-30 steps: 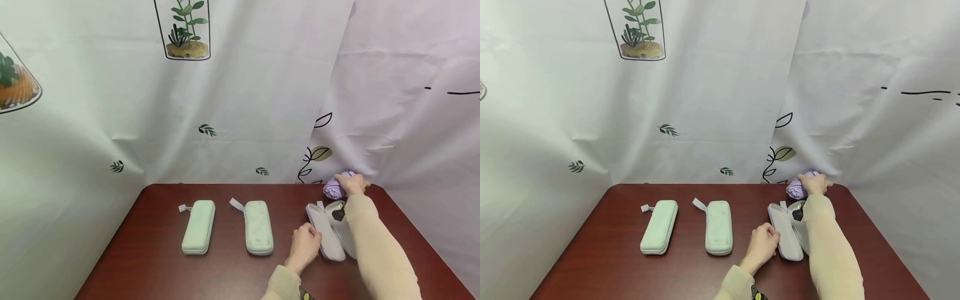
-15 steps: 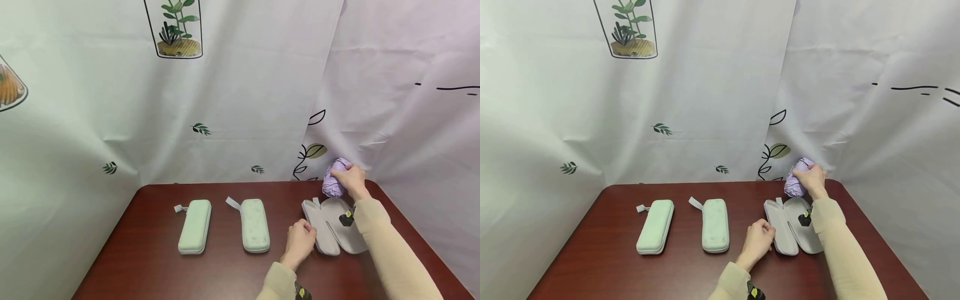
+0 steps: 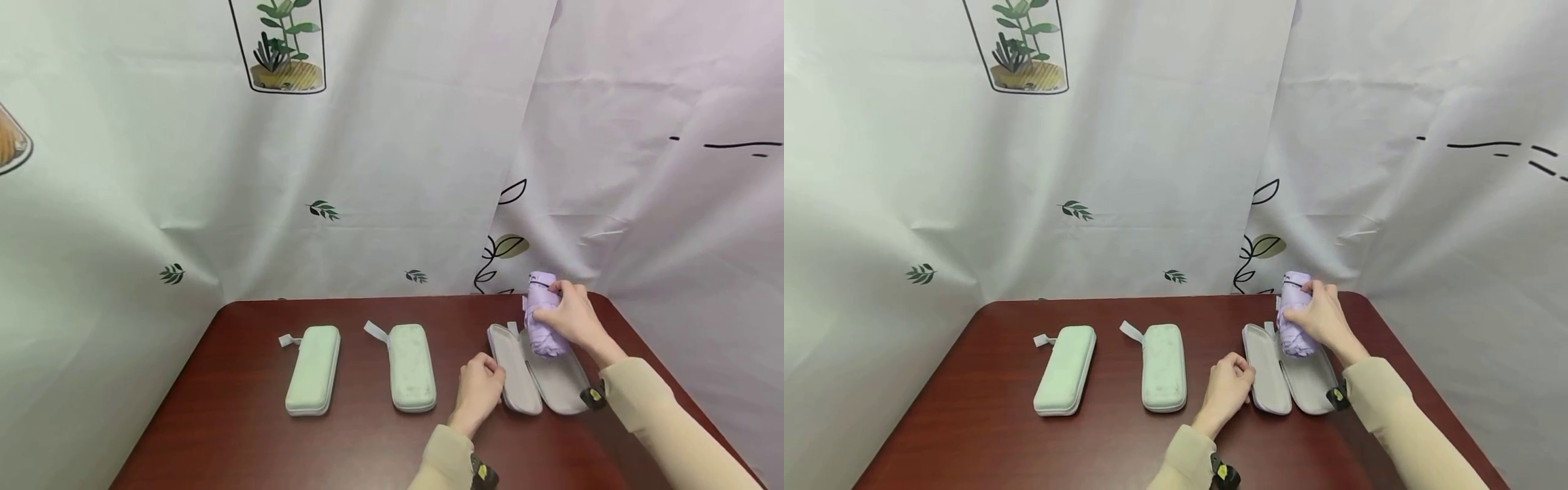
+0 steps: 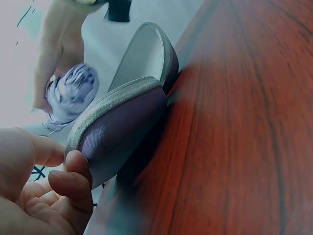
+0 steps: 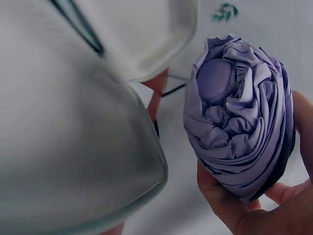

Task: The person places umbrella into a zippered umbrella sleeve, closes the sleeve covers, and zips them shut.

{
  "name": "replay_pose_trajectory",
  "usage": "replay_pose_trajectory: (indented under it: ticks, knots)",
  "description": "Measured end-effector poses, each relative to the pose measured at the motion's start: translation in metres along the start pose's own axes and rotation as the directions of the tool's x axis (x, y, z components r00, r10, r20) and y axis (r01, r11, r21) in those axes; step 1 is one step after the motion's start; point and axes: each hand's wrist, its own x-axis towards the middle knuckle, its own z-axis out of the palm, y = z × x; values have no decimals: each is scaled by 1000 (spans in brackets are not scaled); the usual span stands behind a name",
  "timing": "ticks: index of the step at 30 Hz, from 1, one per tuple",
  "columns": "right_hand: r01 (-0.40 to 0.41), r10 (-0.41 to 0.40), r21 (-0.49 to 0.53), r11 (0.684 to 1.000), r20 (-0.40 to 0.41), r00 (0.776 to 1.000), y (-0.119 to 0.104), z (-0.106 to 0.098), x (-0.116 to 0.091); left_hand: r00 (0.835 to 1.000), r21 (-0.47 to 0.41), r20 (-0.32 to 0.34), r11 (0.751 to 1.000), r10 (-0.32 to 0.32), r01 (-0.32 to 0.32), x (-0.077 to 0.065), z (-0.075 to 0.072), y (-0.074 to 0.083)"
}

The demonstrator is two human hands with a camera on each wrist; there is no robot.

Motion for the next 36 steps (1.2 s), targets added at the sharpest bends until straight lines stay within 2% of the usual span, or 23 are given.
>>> replay_pose_trajectory:
  ticks: [10, 17, 29, 36]
  knots:
    - [76, -68, -71, 995, 102, 992, 1, 4, -42, 1000, 2, 2, 1000, -7, 7, 2, -2, -1]
    - [93, -75, -101, 990, 169, 983, 4, 7, -62, 1000, -10, -2, 1000, 14, -14, 1, -3, -2]
    - [83, -48, -135, 987, 241, 969, 23, 13, -71, 1000, 7, 17, 1000, 3, -3, -3, -1, -2]
    - [163, -130, -113, 980, 257, 958, 39, 13, -68, 1000, -6, 7, 1000, 2, -2, -6, -2, -2]
